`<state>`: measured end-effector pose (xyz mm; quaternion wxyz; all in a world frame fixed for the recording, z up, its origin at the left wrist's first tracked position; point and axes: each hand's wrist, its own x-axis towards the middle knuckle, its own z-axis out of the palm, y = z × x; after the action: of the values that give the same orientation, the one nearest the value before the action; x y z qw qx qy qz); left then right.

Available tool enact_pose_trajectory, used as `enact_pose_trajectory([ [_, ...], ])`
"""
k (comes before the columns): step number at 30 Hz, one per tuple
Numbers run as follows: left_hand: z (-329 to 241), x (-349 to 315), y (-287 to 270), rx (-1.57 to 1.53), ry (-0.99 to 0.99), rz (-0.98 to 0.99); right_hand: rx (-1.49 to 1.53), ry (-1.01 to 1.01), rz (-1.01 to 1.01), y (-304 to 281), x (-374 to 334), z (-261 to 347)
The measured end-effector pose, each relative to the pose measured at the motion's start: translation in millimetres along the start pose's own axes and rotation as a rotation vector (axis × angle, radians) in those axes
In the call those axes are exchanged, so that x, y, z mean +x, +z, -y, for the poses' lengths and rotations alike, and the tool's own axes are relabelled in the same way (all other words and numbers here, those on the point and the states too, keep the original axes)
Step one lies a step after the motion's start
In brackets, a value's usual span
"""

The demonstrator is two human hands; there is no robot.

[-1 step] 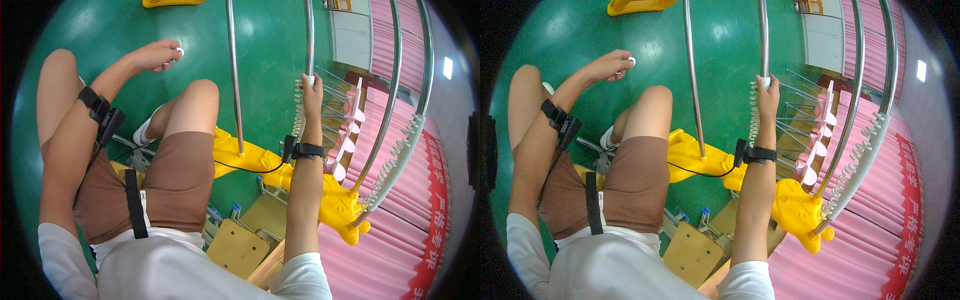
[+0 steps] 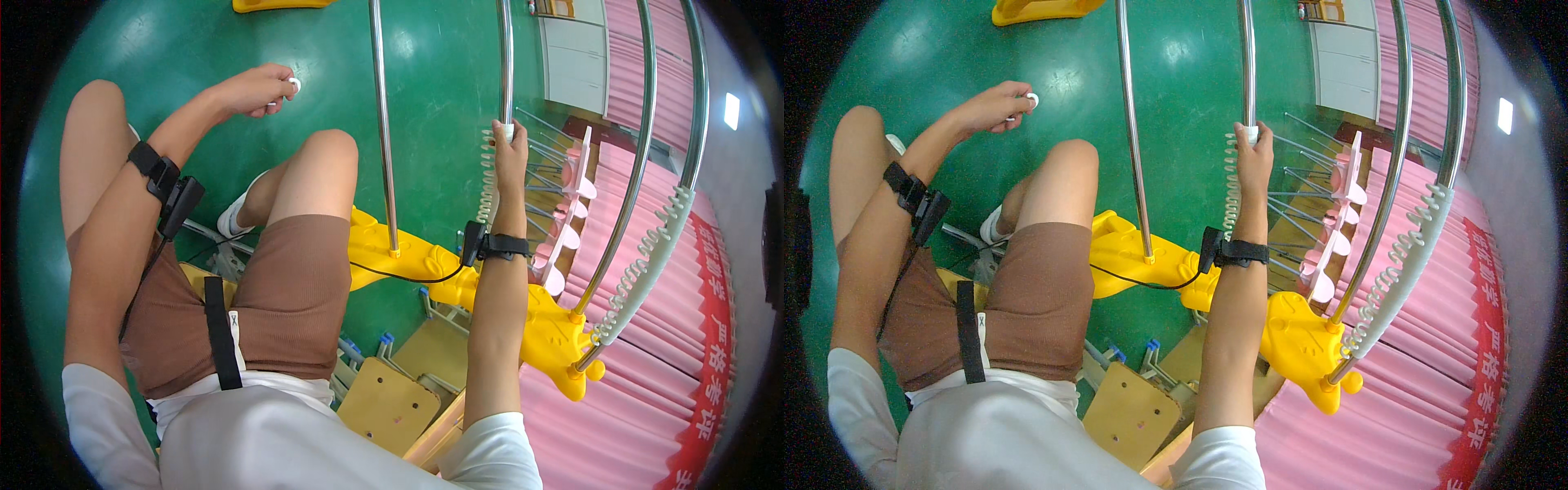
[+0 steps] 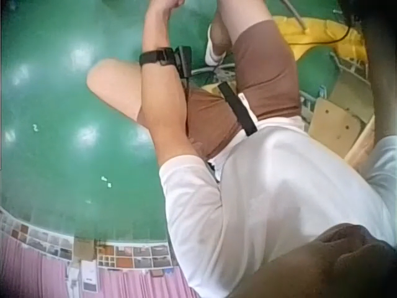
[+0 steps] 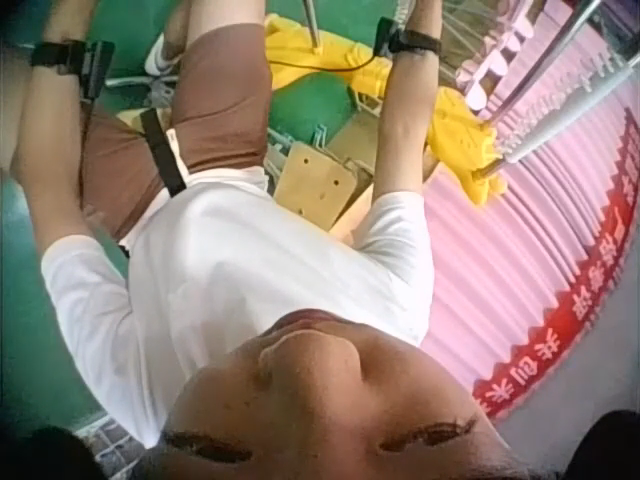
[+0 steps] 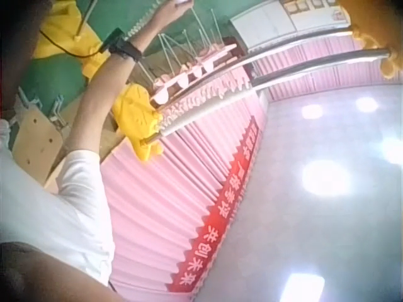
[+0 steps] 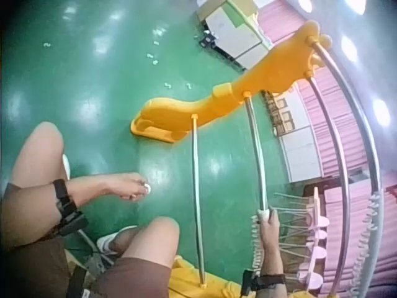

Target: Picking up white S-hooks from the floor and hanging them onto the horizontal bar of a yellow giraffe-themed rack.

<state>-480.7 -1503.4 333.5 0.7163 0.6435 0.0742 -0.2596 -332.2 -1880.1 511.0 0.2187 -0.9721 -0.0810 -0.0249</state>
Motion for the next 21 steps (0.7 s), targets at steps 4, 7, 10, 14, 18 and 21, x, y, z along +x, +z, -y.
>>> enact_pose_trajectory([
  [4,-0.6,1.5,1.1,0.006,0.016,-0.007,0.124,0.012,-0.016,0.3,0.2,-0.2],
  [7,-2.4,1.7,-0.4,0.020,0.009,0.016,0.274,0.114,0.059,-6.1,4.6,0.2],
  [10,-1.0,3.8,-1.2,0.014,0.009,0.007,0.261,0.106,0.067,-5.2,4.0,2.2],
  [14,-4.3,1.1,-3.3,-0.117,-0.003,0.031,0.316,0.146,0.071,-3.5,3.6,7.7],
  [18,-1.3,4.2,-3.8,-0.200,0.074,-0.084,0.390,0.130,0.070,-4.7,7.3,2.7],
  [21,-6.1,4.0,0.1,-0.203,0.086,-0.124,0.370,0.150,0.031,-6.0,8.3,-3.7],
])
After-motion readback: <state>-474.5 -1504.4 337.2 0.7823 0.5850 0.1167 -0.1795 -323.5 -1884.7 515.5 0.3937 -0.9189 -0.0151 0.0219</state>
